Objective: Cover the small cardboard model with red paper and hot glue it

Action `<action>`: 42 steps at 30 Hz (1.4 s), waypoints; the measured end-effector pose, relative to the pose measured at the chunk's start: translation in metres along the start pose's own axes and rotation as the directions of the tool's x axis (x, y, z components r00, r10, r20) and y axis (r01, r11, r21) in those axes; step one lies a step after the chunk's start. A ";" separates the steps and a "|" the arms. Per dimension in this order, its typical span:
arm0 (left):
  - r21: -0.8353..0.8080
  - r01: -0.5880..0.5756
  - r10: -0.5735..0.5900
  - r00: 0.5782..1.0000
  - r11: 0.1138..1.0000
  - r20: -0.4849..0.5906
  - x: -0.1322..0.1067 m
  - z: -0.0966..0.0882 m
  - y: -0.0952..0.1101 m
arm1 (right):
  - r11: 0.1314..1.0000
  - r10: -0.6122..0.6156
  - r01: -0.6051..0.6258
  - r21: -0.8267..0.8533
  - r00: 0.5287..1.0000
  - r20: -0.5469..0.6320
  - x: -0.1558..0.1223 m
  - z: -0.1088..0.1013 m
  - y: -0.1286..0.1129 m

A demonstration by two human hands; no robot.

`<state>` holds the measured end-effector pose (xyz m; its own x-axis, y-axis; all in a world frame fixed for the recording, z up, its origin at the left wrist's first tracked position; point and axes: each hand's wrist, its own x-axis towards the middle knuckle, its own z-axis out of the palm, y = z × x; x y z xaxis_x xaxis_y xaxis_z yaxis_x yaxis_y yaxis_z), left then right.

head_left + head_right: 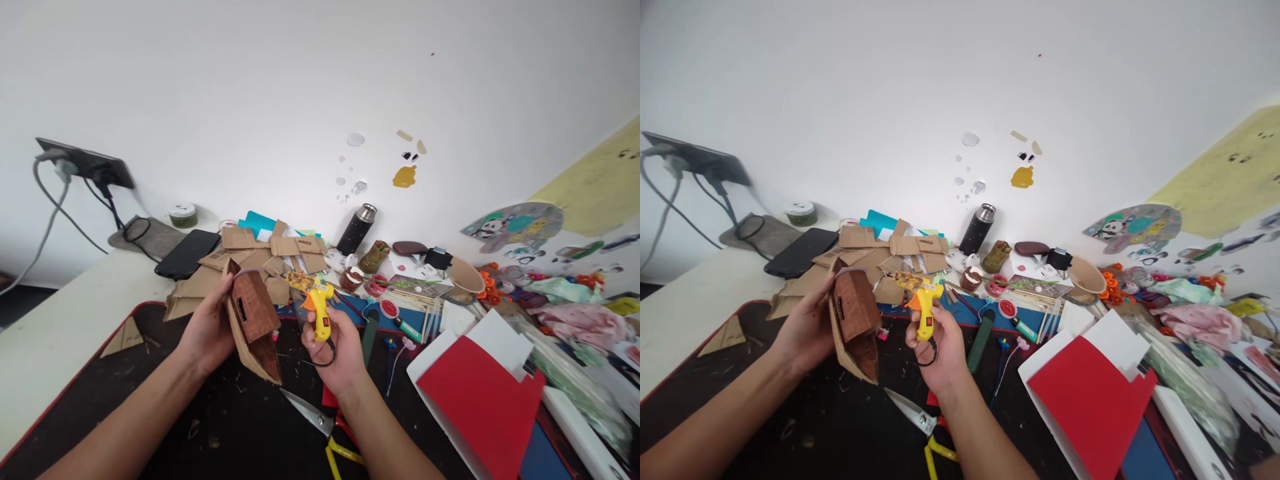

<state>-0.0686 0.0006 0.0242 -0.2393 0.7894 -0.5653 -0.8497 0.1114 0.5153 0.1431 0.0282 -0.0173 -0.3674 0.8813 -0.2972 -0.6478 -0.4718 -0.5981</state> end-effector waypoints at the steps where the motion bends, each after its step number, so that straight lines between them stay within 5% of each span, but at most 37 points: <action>1: 0.000 0.003 -0.003 1.000 1.000 0.002 0.000 0.000 0.000 | 1.000 0.003 -0.003 0.011 1.000 0.005 0.000 -0.001 0.001; 10: 0.039 -0.021 0.021 1.000 0.999 0.007 0.004 -0.005 -0.001 | 0.998 0.020 -0.029 0.056 0.989 0.148 -0.003 0.001 0.003; 18: 0.297 -0.058 -0.004 0.979 0.953 0.202 0.020 -0.025 -0.013 | 0.999 -0.013 0.008 0.033 0.991 0.137 -0.005 -0.006 -0.009; 26: 0.640 -0.204 0.001 0.953 0.741 0.302 0.016 -0.029 -0.028 | 0.998 -0.029 0.033 -0.045 0.997 0.076 -0.006 -0.014 -0.006; 30: 0.731 -0.490 0.239 0.871 0.476 0.428 0.025 -0.034 -0.026 | 0.991 -0.029 0.036 -0.131 0.998 0.053 -0.006 -0.018 -0.003; 35: 0.724 -0.682 0.524 0.658 0.108 0.541 0.010 -0.031 -0.013 | 0.974 -0.083 0.098 -0.205 0.993 0.080 -0.010 -0.016 -0.001; 38: 0.689 -0.720 0.525 0.620 0.085 0.583 -0.009 -0.021 -0.007 | 0.962 -0.116 0.138 -0.237 0.988 0.104 -0.014 -0.016 0.003; 42: 0.685 -0.712 0.498 0.654 0.152 0.569 -0.018 -0.012 -0.004 | 0.942 -0.126 0.159 -0.297 0.984 0.127 -0.017 -0.019 0.009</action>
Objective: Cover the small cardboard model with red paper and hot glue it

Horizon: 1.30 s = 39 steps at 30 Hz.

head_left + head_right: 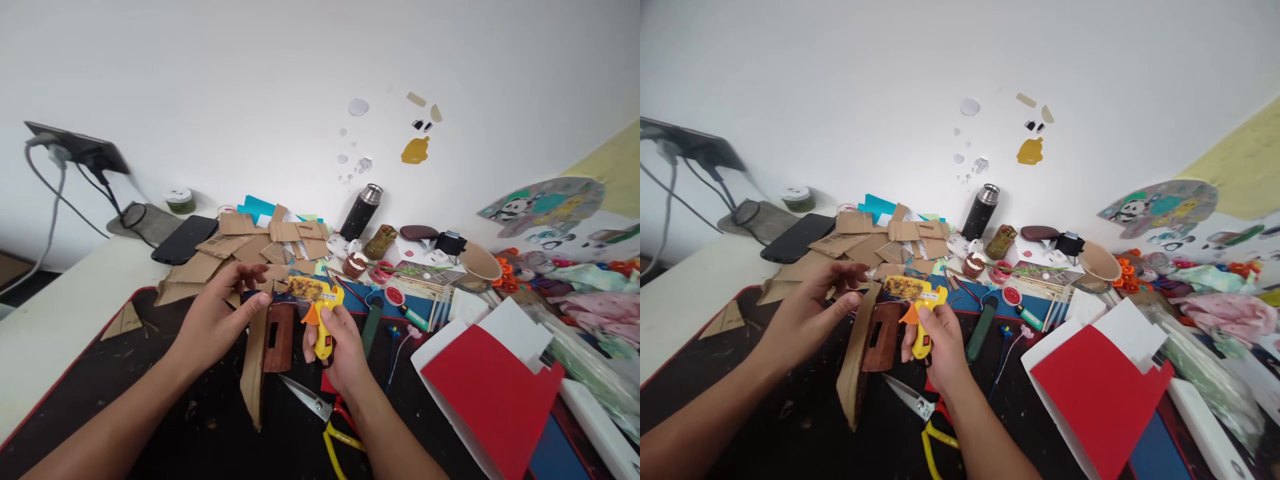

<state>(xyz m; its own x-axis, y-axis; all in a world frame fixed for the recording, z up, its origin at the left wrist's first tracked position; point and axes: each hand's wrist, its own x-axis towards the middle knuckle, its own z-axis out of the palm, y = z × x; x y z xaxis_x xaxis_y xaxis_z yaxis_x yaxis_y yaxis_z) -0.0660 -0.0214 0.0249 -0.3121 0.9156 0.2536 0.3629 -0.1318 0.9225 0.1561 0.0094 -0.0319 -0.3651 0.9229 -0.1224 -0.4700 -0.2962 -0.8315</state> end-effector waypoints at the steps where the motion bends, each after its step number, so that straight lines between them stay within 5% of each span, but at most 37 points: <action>1: -0.005 0.008 -0.008 1.000 1.000 0.002 0.000 0.000 0.001 | 1.000 0.003 -0.003 -0.015 1.000 0.010 -0.001 0.000 0.001; 16: -0.027 -0.007 0.008 1.000 1.000 0.022 -0.002 0.001 -0.003 | 1.000 -0.015 0.016 -0.007 0.995 0.100 -0.004 0.012 -0.007; 34: -0.063 0.051 -0.049 0.998 0.997 0.027 -0.005 0.002 -0.008 | 1.000 0.011 -0.010 -0.016 0.997 0.075 -0.005 0.011 -0.008; 39: -0.183 0.145 -0.157 0.986 0.972 -0.051 0.000 -0.003 0.002 | 1.000 0.010 -0.010 0.019 1.000 0.024 -0.003 0.006 -0.007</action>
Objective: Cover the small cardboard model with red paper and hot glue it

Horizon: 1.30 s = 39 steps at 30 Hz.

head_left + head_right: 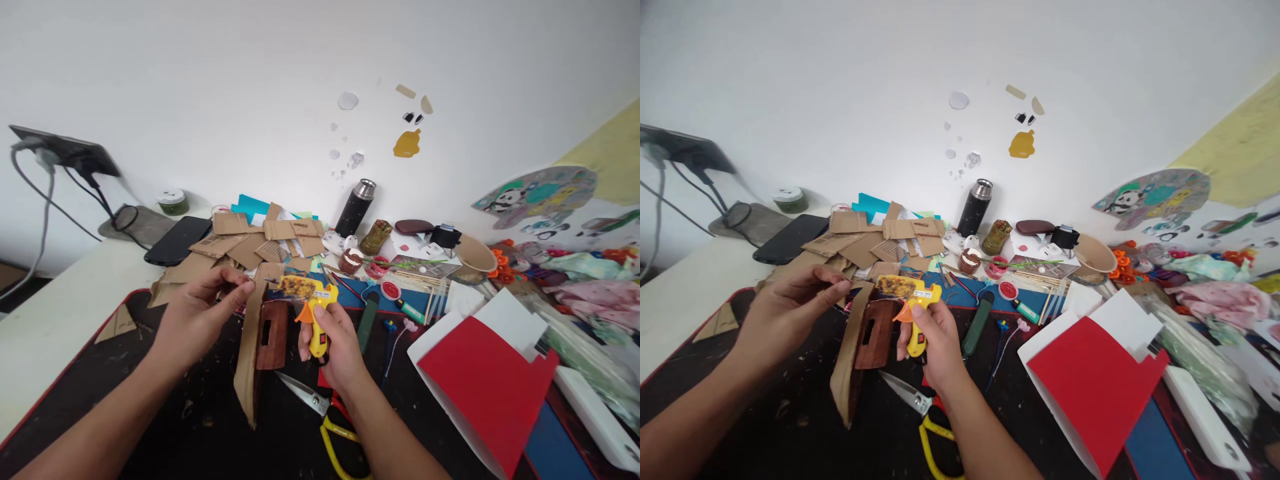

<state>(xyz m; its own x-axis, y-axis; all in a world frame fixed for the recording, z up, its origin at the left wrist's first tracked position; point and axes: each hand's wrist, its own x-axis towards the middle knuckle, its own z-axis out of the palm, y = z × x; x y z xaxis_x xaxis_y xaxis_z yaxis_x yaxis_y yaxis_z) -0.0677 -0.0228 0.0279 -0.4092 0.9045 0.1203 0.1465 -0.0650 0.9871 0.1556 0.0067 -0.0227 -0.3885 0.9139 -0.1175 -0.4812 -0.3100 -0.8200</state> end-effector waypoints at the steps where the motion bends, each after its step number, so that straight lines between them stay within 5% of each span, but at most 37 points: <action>1: -0.028 0.010 -0.012 0.998 1.000 -0.060 0.002 -0.003 0.005 | 1.000 -0.006 0.006 0.007 1.000 -0.025 0.000 -0.003 0.001; 4: -0.015 0.024 -0.027 0.957 1.000 -0.290 0.012 -0.024 0.021 | 0.999 -0.037 0.039 0.015 0.995 -0.096 0.001 -0.010 0.003; 6: 0.127 0.093 -0.026 0.892 0.988 -0.452 0.022 -0.047 0.029 | 0.999 -0.047 0.049 0.019 0.992 -0.114 0.001 -0.012 0.004; 9: 0.267 0.236 0.015 0.722 0.934 -0.691 0.040 -0.089 0.028 | 0.999 -0.032 0.035 0.027 0.994 -0.108 0.001 -0.012 0.005; 10: 0.344 0.342 -0.029 0.745 0.875 -0.666 0.046 -0.102 0.024 | 0.999 -0.022 0.025 0.027 0.995 -0.100 0.000 -0.011 0.005; 11: 0.490 0.392 -0.061 0.825 0.779 -0.562 0.051 -0.113 0.019 | 1.000 -0.013 0.016 0.024 0.996 -0.093 0.000 -0.011 0.004; 13: 0.688 0.297 -0.054 0.935 0.662 -0.352 0.055 -0.128 0.009 | 1.000 -0.001 0.003 0.018 0.997 -0.082 0.000 -0.009 0.004; 14: 0.718 0.306 -0.052 0.934 0.625 -0.353 0.053 -0.131 0.006 | 1.000 0.001 0.000 0.015 0.997 -0.082 0.000 -0.009 0.003; 18: 0.734 0.378 -0.113 0.916 0.564 -0.384 0.035 -0.111 0.008 | 1.000 -0.001 0.004 0.020 0.991 -0.133 0.001 -0.006 0.000; 23: 0.534 0.006 0.036 0.997 0.845 -0.068 0.015 -0.065 0.003 | 0.995 0.064 -0.052 0.079 0.986 -0.153 0.003 -0.004 -0.004; 26: 0.423 -0.019 0.014 1.000 0.906 0.015 0.003 -0.046 -0.013 | 0.980 0.142 -0.125 0.155 0.984 -0.107 0.004 -0.003 -0.004; 28: 0.448 -0.016 -0.035 0.994 0.894 0.106 -0.008 -0.038 -0.024 | 0.967 0.171 -0.152 0.204 0.982 -0.077 0.005 -0.003 -0.003; 32: 0.664 -0.160 -0.097 0.938 0.731 0.333 -0.025 -0.025 -0.041 | 0.952 0.199 -0.186 0.241 0.980 -0.029 0.005 -0.001 0.000; 35: 0.722 -0.188 -0.128 0.925 0.666 0.359 -0.029 -0.018 -0.051 | 0.966 0.168 -0.163 0.202 0.986 -0.004 0.004 0.000 0.001; 39: 0.662 -0.105 -0.171 0.925 0.742 0.338 -0.024 -0.013 -0.057 | 0.991 0.086 -0.087 0.099 0.996 0.011 0.002 0.002 0.004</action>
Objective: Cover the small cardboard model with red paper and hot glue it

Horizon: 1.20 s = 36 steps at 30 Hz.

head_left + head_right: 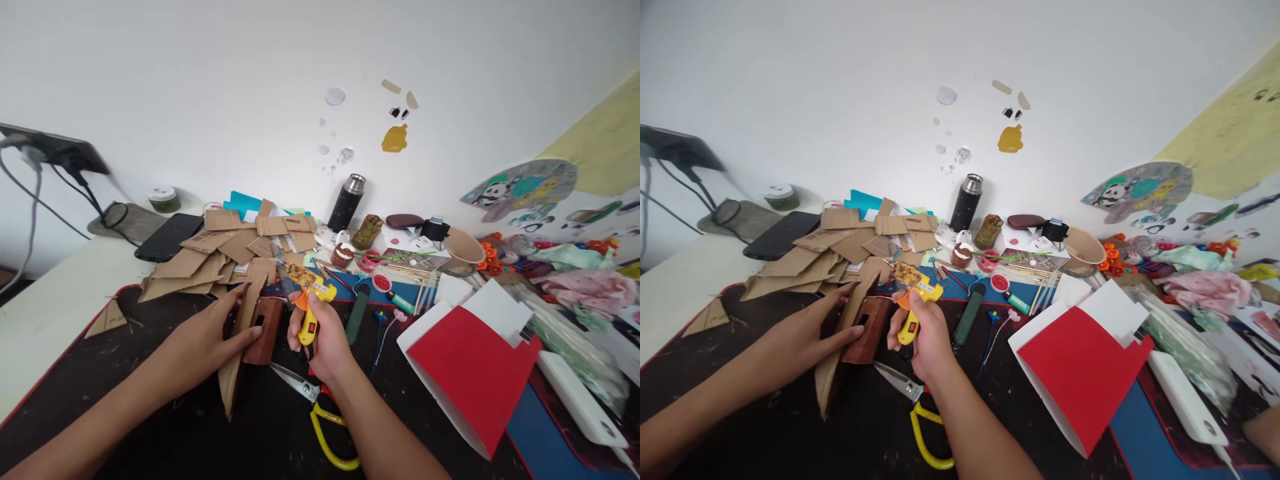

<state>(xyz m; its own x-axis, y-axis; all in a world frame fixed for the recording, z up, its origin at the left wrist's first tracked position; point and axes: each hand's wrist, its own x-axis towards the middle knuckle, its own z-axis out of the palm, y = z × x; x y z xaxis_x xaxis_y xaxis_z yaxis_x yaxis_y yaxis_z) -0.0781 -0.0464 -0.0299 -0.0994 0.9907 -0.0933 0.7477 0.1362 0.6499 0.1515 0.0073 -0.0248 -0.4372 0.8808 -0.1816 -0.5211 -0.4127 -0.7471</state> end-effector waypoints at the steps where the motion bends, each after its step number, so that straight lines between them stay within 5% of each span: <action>1: -0.054 0.005 -0.005 1.000 0.999 0.003 0.001 0.000 -0.001 | 1.000 -0.019 0.019 -0.025 1.000 0.008 0.000 0.000 0.001; 11: -0.470 0.108 -0.094 0.994 0.876 0.053 0.006 -0.012 0.002 | 0.947 -0.144 0.153 -0.281 0.988 0.051 -0.014 0.003 -0.001; 22: -0.791 0.287 -0.234 0.954 0.541 0.187 0.003 -0.016 0.021 | 0.941 -0.131 0.137 -0.309 0.991 0.040 -0.017 0.009 0.003; 24: -0.773 0.283 -0.222 0.957 0.568 0.187 0.003 -0.013 0.021 | 0.948 -0.130 0.137 -0.286 0.991 0.042 -0.016 0.010 0.005; 31: -0.465 0.037 -0.003 0.997 0.885 0.075 0.006 -0.001 0.014 | 0.952 -0.129 0.139 -0.272 0.990 0.053 -0.016 0.006 0.010; 36: -0.334 -0.011 0.050 0.993 0.942 0.107 0.014 0.004 0.020 | 0.942 -0.099 0.114 -0.315 0.993 0.061 -0.020 0.009 0.010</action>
<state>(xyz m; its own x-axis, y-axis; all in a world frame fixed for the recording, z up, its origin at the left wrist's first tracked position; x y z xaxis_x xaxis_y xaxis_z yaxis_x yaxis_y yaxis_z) -0.0619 -0.0296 -0.0215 0.0090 0.9899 -0.1412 0.4863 0.1190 0.8657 0.1485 -0.0159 -0.0228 -0.4273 0.9016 -0.0671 -0.3095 -0.2157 -0.9261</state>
